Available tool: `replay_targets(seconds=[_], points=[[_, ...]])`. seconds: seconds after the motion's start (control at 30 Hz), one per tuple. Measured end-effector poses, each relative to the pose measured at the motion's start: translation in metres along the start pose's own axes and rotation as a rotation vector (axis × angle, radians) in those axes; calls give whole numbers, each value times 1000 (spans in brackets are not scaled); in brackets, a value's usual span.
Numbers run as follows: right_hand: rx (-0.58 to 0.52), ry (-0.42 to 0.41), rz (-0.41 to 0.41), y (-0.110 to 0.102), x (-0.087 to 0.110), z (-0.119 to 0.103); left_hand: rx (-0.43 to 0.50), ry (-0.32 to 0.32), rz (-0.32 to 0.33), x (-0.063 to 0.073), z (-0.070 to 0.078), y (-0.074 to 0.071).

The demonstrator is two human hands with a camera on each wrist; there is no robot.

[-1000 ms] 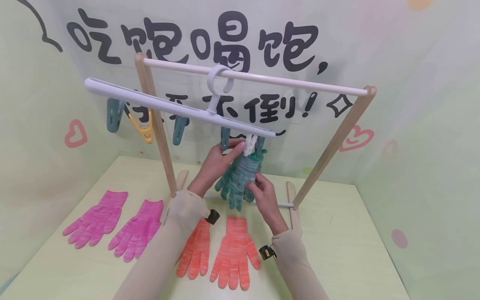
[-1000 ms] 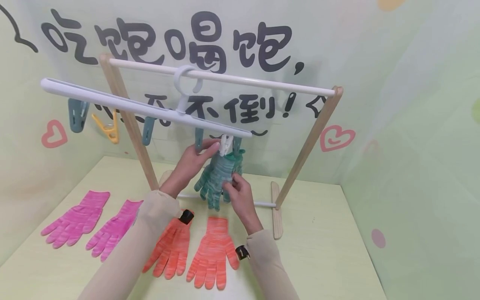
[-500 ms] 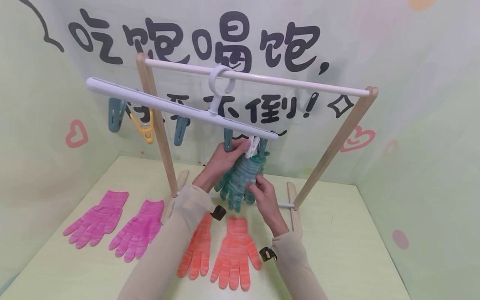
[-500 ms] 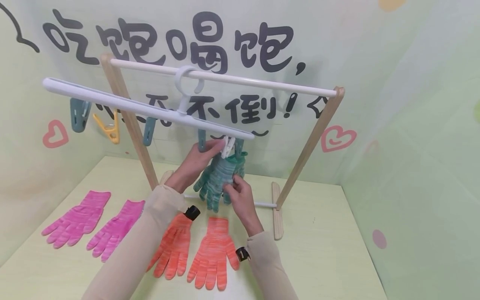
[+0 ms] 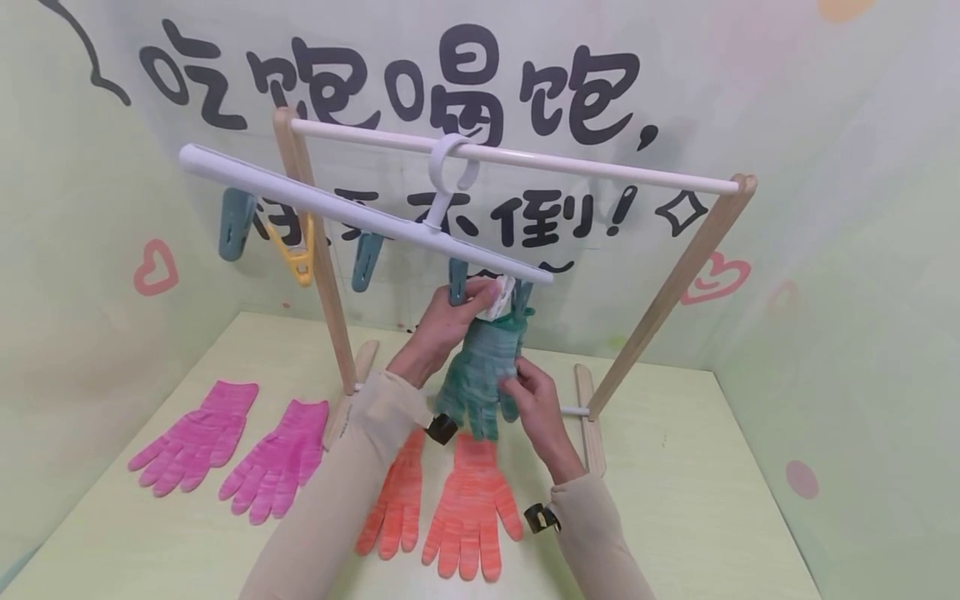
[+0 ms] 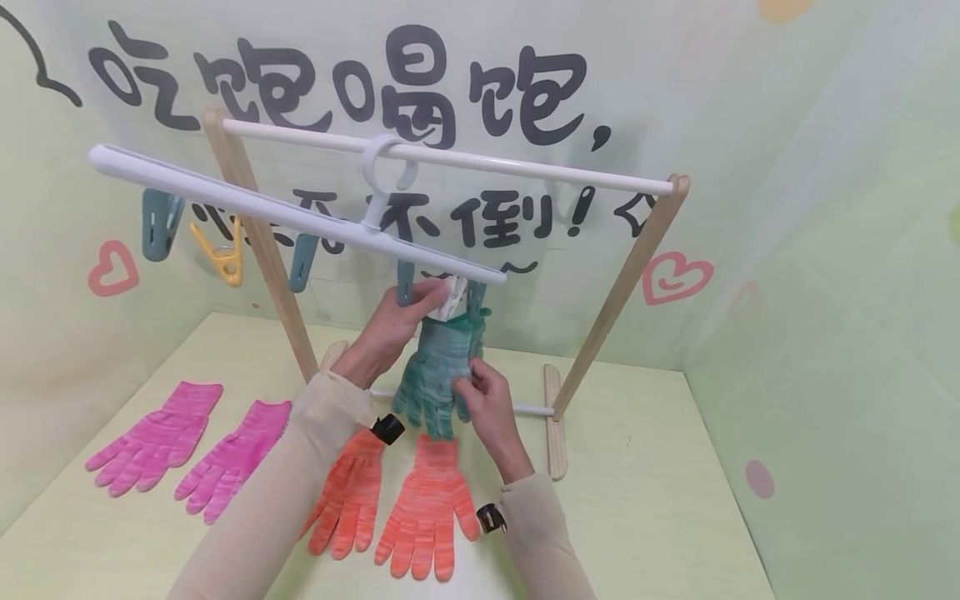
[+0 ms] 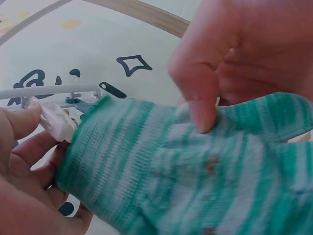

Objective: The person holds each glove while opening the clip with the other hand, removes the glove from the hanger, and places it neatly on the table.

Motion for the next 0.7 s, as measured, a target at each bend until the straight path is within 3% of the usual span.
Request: replay_targets(seconds=[0.23,0.7], points=[[23,0,-22,-11,13,6,2,1,7,0,-1,0],[85,91,26,-46,35,19,-49,-41,7,2,-3,4]])
Point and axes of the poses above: each hand's wrist, its own x-axis away from the middle knuckle, its own y-axis out of the palm, z = x × y, the point moved 6 cm from there along -x, towards the middle knuckle, and after that the axes turned 8 degrees about y, right-handed, at the moved point
